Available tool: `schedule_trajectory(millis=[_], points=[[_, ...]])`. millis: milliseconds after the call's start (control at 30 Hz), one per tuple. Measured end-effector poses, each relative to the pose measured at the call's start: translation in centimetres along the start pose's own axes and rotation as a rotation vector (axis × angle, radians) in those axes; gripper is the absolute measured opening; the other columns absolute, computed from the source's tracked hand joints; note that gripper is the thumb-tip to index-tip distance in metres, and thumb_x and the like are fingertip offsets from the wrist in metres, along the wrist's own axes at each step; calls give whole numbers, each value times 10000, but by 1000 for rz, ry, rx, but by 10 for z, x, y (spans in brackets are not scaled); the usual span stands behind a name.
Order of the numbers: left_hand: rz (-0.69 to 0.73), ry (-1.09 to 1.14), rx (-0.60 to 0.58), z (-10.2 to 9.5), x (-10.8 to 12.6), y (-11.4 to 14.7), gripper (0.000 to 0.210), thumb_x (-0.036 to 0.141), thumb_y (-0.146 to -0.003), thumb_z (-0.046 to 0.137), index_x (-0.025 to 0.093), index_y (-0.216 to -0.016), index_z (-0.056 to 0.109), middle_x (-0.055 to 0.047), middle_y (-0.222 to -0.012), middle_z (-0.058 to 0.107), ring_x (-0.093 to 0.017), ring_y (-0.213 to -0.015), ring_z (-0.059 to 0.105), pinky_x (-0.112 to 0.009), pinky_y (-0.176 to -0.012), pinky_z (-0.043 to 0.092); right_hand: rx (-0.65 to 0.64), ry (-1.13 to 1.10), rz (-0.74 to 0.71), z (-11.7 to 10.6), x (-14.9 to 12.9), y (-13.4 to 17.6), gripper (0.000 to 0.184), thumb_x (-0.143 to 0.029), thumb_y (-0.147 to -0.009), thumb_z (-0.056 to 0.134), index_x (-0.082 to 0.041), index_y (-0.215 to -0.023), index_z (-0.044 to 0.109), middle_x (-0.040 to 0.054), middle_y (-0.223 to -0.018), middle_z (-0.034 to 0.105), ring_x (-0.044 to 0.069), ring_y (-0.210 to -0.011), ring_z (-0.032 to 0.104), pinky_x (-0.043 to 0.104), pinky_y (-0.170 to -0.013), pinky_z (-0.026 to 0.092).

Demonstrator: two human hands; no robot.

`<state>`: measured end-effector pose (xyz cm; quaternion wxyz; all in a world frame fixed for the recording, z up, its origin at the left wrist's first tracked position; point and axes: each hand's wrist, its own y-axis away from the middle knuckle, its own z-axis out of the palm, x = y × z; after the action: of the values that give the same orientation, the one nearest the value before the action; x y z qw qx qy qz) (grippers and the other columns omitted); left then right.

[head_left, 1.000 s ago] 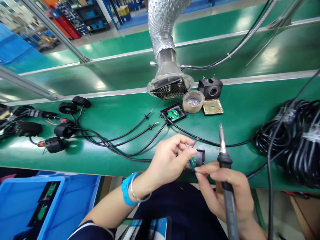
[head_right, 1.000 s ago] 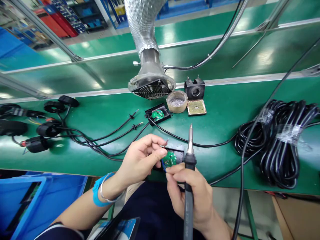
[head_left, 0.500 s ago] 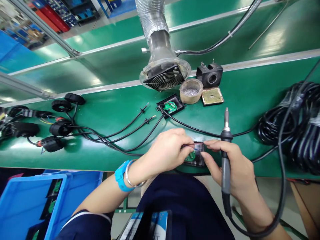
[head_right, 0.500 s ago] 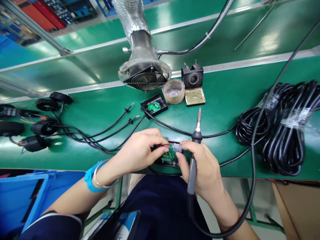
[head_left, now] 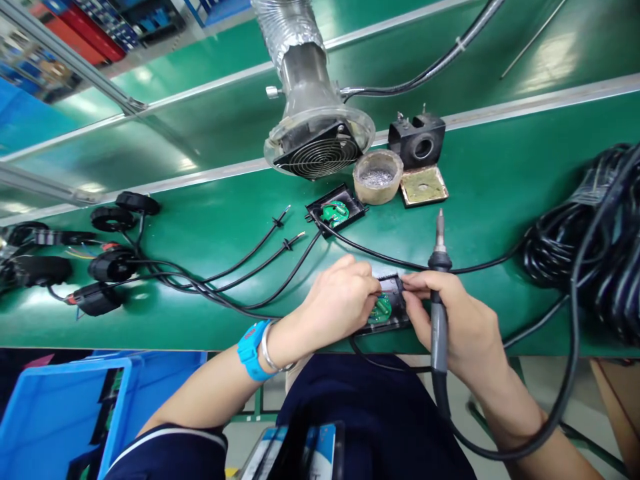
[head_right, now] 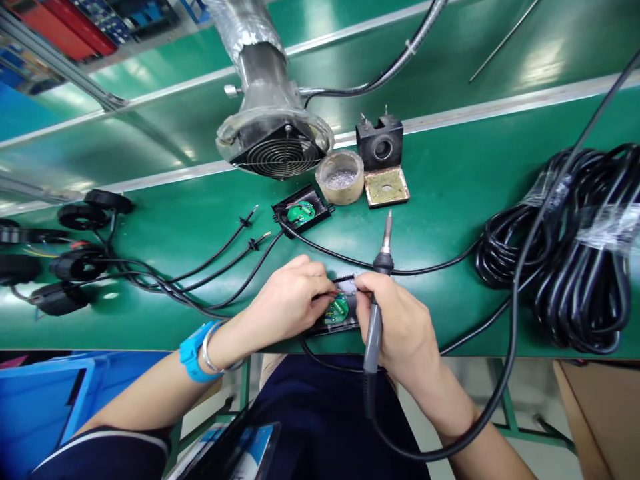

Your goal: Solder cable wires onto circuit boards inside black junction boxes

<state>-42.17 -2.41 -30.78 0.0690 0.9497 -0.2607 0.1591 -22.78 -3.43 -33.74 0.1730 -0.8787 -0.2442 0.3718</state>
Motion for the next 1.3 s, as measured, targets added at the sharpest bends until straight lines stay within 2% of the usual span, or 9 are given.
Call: schedule_trajectory(millis=[100, 200, 300, 433, 567, 667, 1000, 1300], points=[[-2, 25, 31, 2, 0, 0, 188, 168, -871, 517, 161, -840, 702, -28, -748, 580, -160, -705, 444, -298, -707, 389, -6, -67, 21, -20, -2, 6, 379, -98, -835, 595, -233, -1190, 579, 5, -985, 701, 137, -796, 682, 247, -755, 555], [-23, 55, 40, 3, -1, 1, 196, 176, -872, 510, 159, -827, 701, -33, -751, 586, -155, -704, 449, -299, -715, 391, -8, -128, 69, -46, -5, 15, 548, -95, -828, 585, -280, -1340, 520, -5, -924, 692, 133, -713, 658, 270, -670, 543], [-33, 74, 40, 3, -1, 2, 209, 179, -875, 499, 161, -832, 703, -36, -756, 588, -153, -709, 447, -299, -713, 390, 7, -189, 69, -61, -8, 22, 449, -138, -827, 553, -266, -1254, 607, 33, -923, 667, 159, -704, 629, 295, -546, 490], [-41, 76, 28, 3, -1, 3, 193, 184, -872, 505, 170, -848, 696, -33, -758, 578, -161, -731, 438, -293, -696, 383, -44, -200, 108, -54, -9, 23, 355, -140, -791, 590, -231, -1130, 646, 39, -888, 666, 164, -708, 627, 288, -560, 498], [-46, 68, 12, 3, -1, 3, 186, 202, -882, 508, 176, -844, 688, -26, -773, 568, -165, -753, 436, -293, -683, 378, -87, -300, 19, -41, -2, 23, 385, -102, -755, 598, -193, -1126, 643, 30, -760, 625, 155, -632, 605, 286, -522, 489], [-46, 73, 8, 3, -2, 3, 174, 209, -883, 514, 182, -859, 684, -26, -782, 565, -167, -766, 435, -293, -678, 375, -118, -383, 44, -37, 3, 23, 427, -80, -744, 597, -177, -1157, 646, 27, -717, 596, 144, -576, 576, 282, -482, 466], [-43, 72, 11, 3, -2, 3, 181, 221, -895, 509, 184, -854, 682, -26, -782, 560, -167, -764, 426, -291, -654, 365, -132, -418, 38, -37, 3, 18, 421, -47, -752, 590, -176, -1147, 657, 53, -792, 636, 154, -629, 606, 283, -504, 496], [-45, 56, 11, 3, -2, 3, 190, 235, -901, 506, 189, -852, 683, -26, -777, 557, -165, -761, 425, -284, -590, 330, -137, -422, 68, -38, 4, 18, 434, -44, -758, 581, -197, -1160, 649, 35, -759, 627, 140, -611, 586, 271, -486, 483]])
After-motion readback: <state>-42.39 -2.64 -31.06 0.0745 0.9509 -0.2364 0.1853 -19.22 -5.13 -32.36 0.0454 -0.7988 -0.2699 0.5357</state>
